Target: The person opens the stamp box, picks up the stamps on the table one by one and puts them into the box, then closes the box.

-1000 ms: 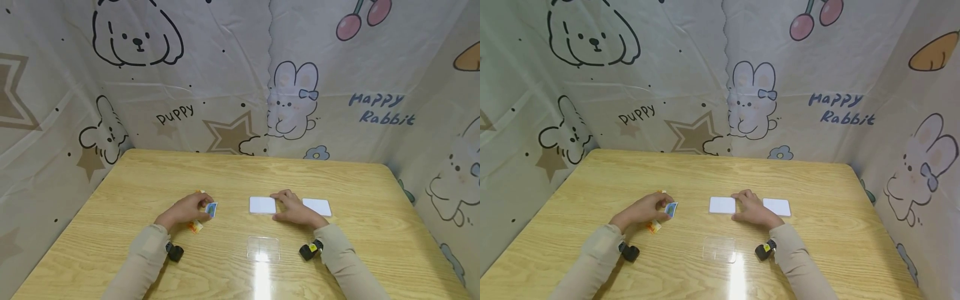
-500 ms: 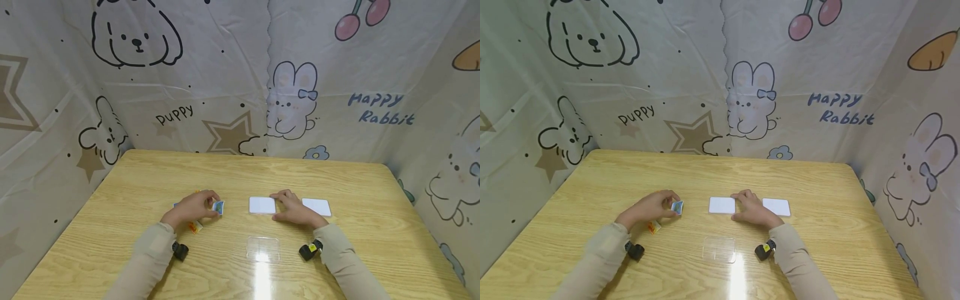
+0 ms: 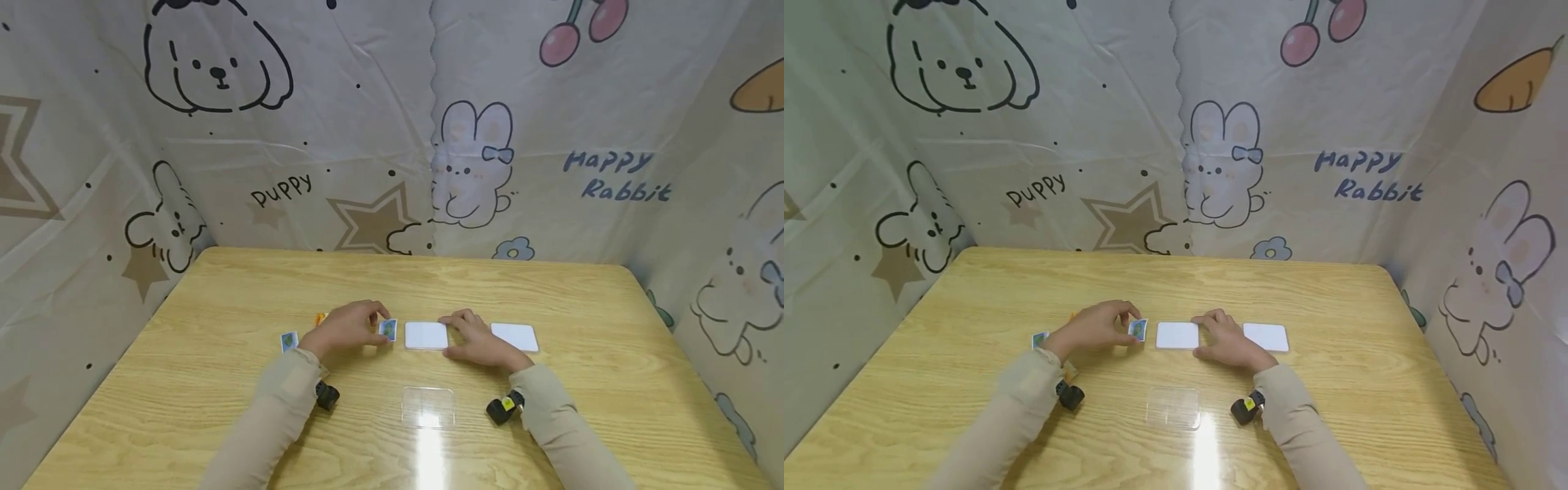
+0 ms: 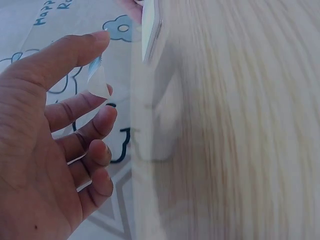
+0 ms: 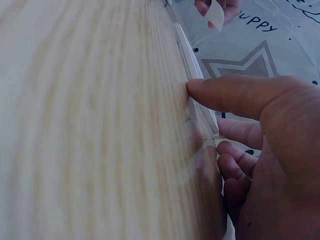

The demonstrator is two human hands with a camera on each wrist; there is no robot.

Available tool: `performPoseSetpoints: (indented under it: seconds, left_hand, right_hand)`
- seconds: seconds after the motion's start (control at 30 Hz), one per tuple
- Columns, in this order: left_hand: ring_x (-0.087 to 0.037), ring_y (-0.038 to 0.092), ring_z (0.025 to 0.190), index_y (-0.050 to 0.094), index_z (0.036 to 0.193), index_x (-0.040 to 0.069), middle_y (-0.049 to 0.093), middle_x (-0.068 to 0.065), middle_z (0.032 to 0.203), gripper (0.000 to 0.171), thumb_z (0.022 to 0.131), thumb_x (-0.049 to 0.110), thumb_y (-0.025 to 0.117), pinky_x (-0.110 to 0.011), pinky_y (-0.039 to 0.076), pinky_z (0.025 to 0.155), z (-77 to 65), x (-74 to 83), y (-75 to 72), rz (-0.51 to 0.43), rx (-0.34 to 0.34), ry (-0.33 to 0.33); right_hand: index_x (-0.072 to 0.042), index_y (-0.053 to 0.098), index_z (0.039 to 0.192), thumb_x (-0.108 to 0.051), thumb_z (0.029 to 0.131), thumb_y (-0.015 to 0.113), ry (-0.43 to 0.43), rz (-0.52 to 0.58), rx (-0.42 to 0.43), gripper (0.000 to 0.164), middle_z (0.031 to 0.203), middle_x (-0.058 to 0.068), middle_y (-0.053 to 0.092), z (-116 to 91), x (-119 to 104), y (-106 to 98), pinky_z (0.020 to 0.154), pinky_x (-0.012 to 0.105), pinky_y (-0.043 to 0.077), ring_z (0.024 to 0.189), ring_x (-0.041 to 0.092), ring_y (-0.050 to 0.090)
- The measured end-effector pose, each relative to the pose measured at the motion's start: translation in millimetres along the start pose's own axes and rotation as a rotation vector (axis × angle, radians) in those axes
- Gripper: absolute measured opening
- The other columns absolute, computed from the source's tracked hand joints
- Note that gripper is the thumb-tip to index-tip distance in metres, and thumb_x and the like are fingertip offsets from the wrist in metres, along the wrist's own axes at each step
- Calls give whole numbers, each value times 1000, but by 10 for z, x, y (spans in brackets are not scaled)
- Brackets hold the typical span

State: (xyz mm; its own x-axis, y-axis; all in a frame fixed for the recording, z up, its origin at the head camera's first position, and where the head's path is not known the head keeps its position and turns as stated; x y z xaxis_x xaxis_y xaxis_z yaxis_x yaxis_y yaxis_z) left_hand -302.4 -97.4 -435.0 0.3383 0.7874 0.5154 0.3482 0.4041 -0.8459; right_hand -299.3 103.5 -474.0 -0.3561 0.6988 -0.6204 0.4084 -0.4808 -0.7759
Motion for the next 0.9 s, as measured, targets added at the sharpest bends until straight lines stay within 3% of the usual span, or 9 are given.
performPoseSetpoints:
  seconds: [0.27,0.6,0.9]
  left_hand:
    - [-11,51,71,64,115,15,59,2,85,46,80,42,76,-27,42,63,194,120,121,11,1,37]
    - [-10,48,71,64,114,16,56,4,85,45,80,44,75,-25,39,61,338,163,291,23,-5,27]
    - [-11,50,72,64,113,18,57,5,85,46,79,46,76,-26,41,61,411,213,314,78,2,21]
  right_hand:
    - [-9,44,143,-25,88,69,3,4,0,63,139,20,37,8,5,7,106,59,28,127,37,37]
    - [-10,45,143,-26,88,69,15,12,-4,62,138,19,38,2,15,22,105,58,29,126,37,37]
    - [-9,45,142,-26,87,69,6,-6,5,62,137,21,39,4,4,-17,104,58,30,124,36,38]
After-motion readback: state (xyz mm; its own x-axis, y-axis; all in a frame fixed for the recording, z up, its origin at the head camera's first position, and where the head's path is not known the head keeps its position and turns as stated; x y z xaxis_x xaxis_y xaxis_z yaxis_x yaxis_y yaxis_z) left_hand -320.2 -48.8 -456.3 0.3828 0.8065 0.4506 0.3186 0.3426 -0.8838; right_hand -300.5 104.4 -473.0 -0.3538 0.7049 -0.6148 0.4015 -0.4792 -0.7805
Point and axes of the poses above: each hand's wrist, its own z-axis towards the middle knuckle, its own y-axis out of the palm, x = y × z, the point moved 9 cm from there along z, towards the middle knuckle
